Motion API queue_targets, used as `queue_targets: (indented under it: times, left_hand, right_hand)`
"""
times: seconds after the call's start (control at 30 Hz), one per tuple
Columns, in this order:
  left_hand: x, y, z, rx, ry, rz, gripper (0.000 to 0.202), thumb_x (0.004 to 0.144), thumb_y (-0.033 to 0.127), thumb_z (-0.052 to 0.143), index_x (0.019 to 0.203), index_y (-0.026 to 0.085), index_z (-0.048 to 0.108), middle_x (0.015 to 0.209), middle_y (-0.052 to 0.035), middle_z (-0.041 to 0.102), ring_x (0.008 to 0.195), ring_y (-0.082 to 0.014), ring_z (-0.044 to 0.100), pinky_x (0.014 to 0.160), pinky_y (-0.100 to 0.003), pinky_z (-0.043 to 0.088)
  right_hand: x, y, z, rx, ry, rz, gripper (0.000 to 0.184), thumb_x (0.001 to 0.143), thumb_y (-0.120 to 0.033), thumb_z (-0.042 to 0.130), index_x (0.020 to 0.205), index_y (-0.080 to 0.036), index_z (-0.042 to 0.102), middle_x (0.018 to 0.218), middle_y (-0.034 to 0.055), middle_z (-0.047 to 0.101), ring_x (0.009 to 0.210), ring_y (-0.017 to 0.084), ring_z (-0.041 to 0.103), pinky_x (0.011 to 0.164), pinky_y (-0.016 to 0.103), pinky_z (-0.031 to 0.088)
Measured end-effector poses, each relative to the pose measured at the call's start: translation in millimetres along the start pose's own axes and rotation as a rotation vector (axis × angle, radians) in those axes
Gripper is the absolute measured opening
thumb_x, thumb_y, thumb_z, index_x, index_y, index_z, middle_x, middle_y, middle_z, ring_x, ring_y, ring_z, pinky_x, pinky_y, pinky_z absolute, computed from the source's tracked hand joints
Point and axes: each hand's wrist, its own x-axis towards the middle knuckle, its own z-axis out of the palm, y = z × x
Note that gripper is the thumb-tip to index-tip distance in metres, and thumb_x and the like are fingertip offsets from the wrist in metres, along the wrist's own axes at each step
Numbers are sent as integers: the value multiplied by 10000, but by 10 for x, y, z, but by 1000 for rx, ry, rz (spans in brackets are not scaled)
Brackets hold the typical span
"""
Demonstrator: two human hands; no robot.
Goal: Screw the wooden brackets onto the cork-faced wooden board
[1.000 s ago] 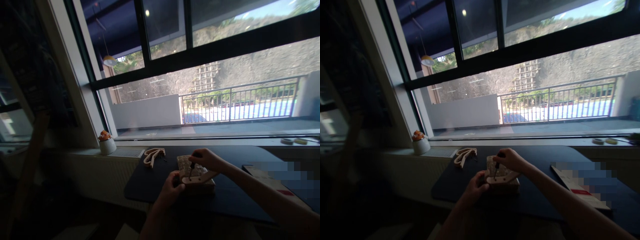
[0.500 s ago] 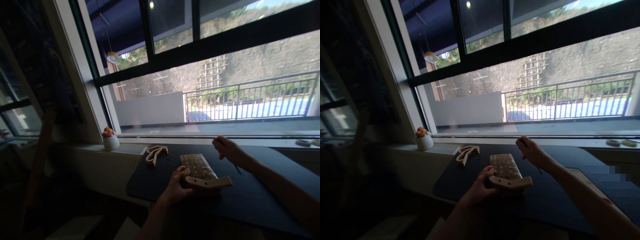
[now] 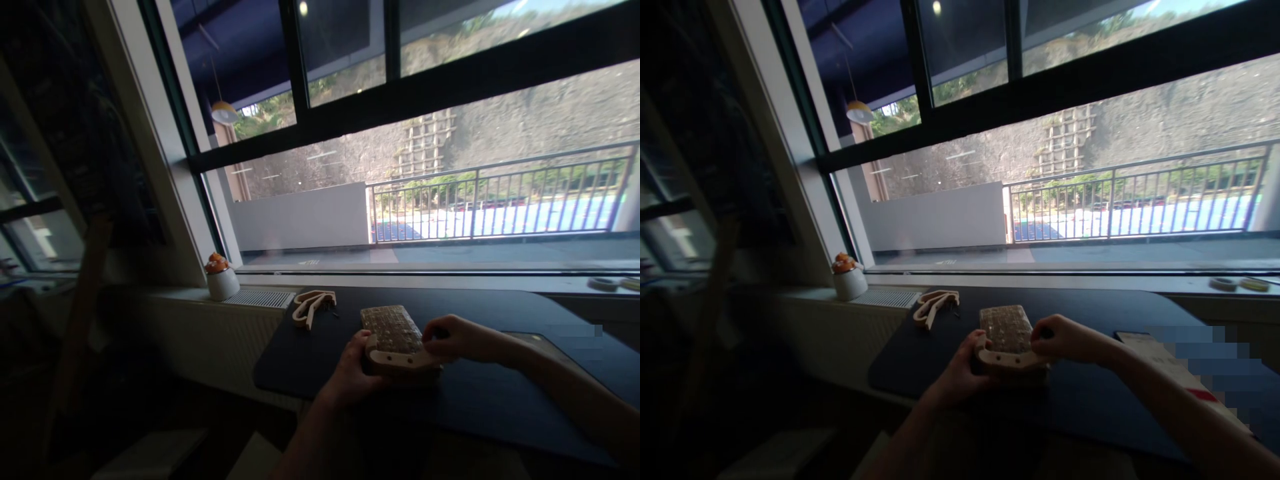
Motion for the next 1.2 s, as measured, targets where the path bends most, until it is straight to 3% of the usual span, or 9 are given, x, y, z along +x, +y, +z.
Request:
queue_targets:
  times: [0.2, 0.37, 0.57, 0.7, 0.83, 0.97, 1.03, 1.1, 1.2]
  left_hand:
    - [-5, 102, -22, -21, 2, -14, 670, 547, 285, 853, 1160, 211, 590, 1356, -100, 482, 1248, -314, 458, 1079, -408, 347]
    - [-3, 159, -57, 2, -9, -51, 567, 543, 261, 847, 1068, 225, 634, 1345, -98, 499, 1251, -308, 451, 1074, -423, 342]
    - [-9, 149, -62, 18, -14, -52, 611, 539, 273, 852, 1107, 227, 630, 1362, -96, 491, 1252, -307, 453, 1071, -414, 346]
    - [-6, 150, -37, 36, -6, -52, 622, 563, 292, 835, 1144, 225, 625, 1376, -90, 485, 1267, -321, 437, 1089, -429, 321]
    - [-11, 131, -58, 9, -11, -75, 677, 549, 295, 833, 1186, 237, 613, 1385, -91, 488, 1283, -327, 423, 1099, -441, 308]
    - [-71, 111, -94, 33, 97, -257, 865, 468, 383, 863, 1263, 218, 565, 1425, -135, 453, 1364, -374, 311, 1144, -483, 200]
    - [-113, 131, -87, 97, 126, -351, 774, 479, 472, 841, 1173, 199, 633, 1414, -153, 467, 1388, -409, 248, 1154, -526, 101]
    - [-143, 176, -67, 144, 66, -371, 656, 524, 527, 805, 1084, 207, 682, 1385, -147, 503, 1387, -420, 246, 1149, -549, 43]
    - [-135, 246, -49, 69, 29, -289, 588, 590, 527, 768, 1084, 218, 687, 1303, -122, 584, 1337, -410, 346, 1136, -548, 153]
  right_hand:
    - [-14, -32, -85, 78, -108, 3, 475, 682, -511, 684, 991, -151, 696, 693, 18, 655, 613, 149, 565, 549, 242, 425]
    - [80, 2, -122, 115, -47, 20, 434, 655, -484, 692, 936, -153, 691, 682, 16, 636, 610, 135, 538, 536, 234, 412]
    - [95, 4, -147, 115, -81, 130, 438, 649, -503, 686, 906, -149, 701, 609, 4, 605, 472, 79, 427, 405, 193, 271]
    - [45, 44, -137, 119, -118, 152, 447, 658, -511, 683, 928, -156, 711, 622, -2, 606, 462, 64, 402, 403, 185, 260]
    - [85, 62, -145, 110, -71, 138, 476, 621, -551, 696, 904, -169, 712, 657, 3, 615, 482, 74, 417, 410, 196, 279]
    - [188, 131, -127, 80, 47, 183, 551, 667, -674, 590, 845, -162, 689, 576, -8, 541, 438, 76, 385, 394, 214, 279]
    - [239, 176, -94, 65, 69, 239, 583, 688, -718, 532, 756, -155, 665, 460, -40, 424, 375, 73, 314, 360, 221, 223]
    - [272, 193, -49, 64, 46, 265, 570, 690, -712, 540, 695, -153, 651, 419, -52, 376, 353, 70, 288, 348, 222, 192]
    - [281, 139, 32, 68, 2, 248, 495, 681, -627, 623, 734, -138, 680, 469, -26, 470, 370, 64, 320, 355, 215, 209]
